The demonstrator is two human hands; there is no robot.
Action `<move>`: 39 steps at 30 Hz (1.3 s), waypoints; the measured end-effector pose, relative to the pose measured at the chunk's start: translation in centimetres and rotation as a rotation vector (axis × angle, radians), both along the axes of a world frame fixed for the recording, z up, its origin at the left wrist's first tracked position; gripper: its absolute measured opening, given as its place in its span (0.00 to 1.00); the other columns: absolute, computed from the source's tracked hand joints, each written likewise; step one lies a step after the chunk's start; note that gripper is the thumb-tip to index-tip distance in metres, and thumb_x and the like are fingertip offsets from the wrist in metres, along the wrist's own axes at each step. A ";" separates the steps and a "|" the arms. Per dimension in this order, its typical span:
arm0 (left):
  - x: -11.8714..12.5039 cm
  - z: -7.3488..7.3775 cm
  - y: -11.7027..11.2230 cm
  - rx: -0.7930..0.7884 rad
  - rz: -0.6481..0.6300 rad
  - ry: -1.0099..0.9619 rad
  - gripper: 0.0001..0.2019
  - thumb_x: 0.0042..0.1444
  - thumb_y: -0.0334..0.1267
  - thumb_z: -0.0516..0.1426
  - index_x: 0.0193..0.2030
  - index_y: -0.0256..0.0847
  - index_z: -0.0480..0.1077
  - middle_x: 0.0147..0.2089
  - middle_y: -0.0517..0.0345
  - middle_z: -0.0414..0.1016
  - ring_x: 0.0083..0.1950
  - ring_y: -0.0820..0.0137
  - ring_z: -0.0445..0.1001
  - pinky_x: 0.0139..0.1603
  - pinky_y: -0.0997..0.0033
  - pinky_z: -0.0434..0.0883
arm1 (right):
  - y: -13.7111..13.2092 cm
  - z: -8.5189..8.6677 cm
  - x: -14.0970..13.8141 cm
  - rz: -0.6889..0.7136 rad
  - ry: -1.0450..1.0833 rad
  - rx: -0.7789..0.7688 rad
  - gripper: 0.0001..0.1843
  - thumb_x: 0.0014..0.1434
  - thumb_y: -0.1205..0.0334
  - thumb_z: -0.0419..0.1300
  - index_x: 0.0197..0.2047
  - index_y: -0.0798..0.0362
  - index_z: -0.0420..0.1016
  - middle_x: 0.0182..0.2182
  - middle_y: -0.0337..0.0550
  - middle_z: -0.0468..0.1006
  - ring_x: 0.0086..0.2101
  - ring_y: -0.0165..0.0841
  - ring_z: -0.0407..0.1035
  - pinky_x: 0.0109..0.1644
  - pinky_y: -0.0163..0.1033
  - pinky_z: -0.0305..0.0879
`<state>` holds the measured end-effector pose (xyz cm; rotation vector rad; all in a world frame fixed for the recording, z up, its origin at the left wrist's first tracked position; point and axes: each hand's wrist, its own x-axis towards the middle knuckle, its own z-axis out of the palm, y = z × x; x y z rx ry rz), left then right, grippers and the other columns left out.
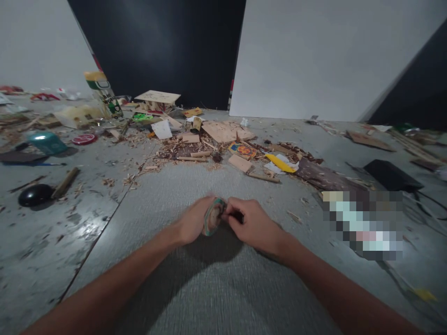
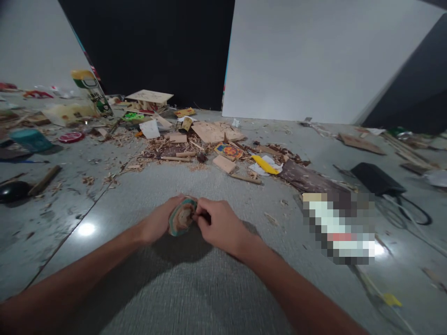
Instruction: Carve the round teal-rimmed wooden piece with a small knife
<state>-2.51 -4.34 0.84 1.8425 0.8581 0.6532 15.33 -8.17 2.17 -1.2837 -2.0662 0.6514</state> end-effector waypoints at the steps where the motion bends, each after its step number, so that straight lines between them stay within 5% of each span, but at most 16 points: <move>1: 0.0 -0.1 0.0 -0.024 0.013 -0.018 0.15 0.58 0.49 0.44 0.26 0.43 0.56 0.29 0.59 0.63 0.33 0.70 0.60 0.41 0.67 0.67 | 0.0 0.0 0.0 -0.008 0.000 0.000 0.08 0.55 0.74 0.56 0.29 0.53 0.70 0.23 0.36 0.73 0.24 0.27 0.63 0.28 0.31 0.55; 20: 0.1 -0.4 0.3 -0.164 0.122 -0.080 0.17 0.58 0.51 0.46 0.25 0.42 0.57 0.26 0.59 0.62 0.30 0.71 0.59 0.34 0.69 0.67 | 0.2 0.2 0.3 -0.076 0.056 -0.015 0.07 0.56 0.72 0.57 0.29 0.54 0.73 0.24 0.37 0.76 0.26 0.28 0.66 0.30 0.32 0.58; 23: 0.2 -0.4 0.3 -0.224 0.104 -0.080 0.19 0.59 0.52 0.43 0.24 0.42 0.58 0.26 0.59 0.62 0.29 0.71 0.59 0.32 0.69 0.66 | 0.2 0.1 0.3 0.005 0.031 -0.078 0.08 0.55 0.74 0.56 0.28 0.53 0.72 0.23 0.36 0.75 0.25 0.28 0.65 0.29 0.32 0.57; 28: 0.2 -0.2 0.3 -0.102 0.142 -0.064 0.17 0.58 0.50 0.47 0.23 0.42 0.59 0.27 0.58 0.64 0.31 0.71 0.60 0.36 0.69 0.68 | 0.3 0.2 0.4 -0.036 0.013 0.029 0.08 0.56 0.73 0.57 0.30 0.53 0.74 0.25 0.38 0.78 0.26 0.28 0.67 0.31 0.33 0.59; 31: 0.2 -0.3 0.4 -0.038 0.091 -0.050 0.16 0.56 0.49 0.49 0.23 0.42 0.59 0.27 0.58 0.65 0.32 0.70 0.60 0.39 0.68 0.68 | 0.4 0.4 0.4 0.051 -0.023 -0.033 0.10 0.54 0.76 0.56 0.29 0.53 0.74 0.25 0.37 0.78 0.26 0.28 0.68 0.31 0.32 0.59; 36: 0.1 -0.5 0.5 -0.045 0.104 -0.059 0.16 0.57 0.50 0.48 0.24 0.42 0.60 0.28 0.58 0.66 0.32 0.70 0.61 0.38 0.68 0.67 | 0.4 0.4 0.2 -0.056 0.042 0.006 0.08 0.57 0.73 0.57 0.31 0.53 0.75 0.26 0.38 0.79 0.26 0.29 0.69 0.32 0.33 0.61; 39: 0.1 -0.6 0.5 -0.067 0.124 -0.071 0.17 0.58 0.50 0.47 0.24 0.42 0.61 0.28 0.57 0.66 0.32 0.69 0.62 0.37 0.69 0.68 | 0.5 0.2 0.3 -0.002 0.027 -0.054 0.09 0.56 0.74 0.57 0.29 0.53 0.75 0.25 0.38 0.79 0.26 0.28 0.69 0.31 0.32 0.60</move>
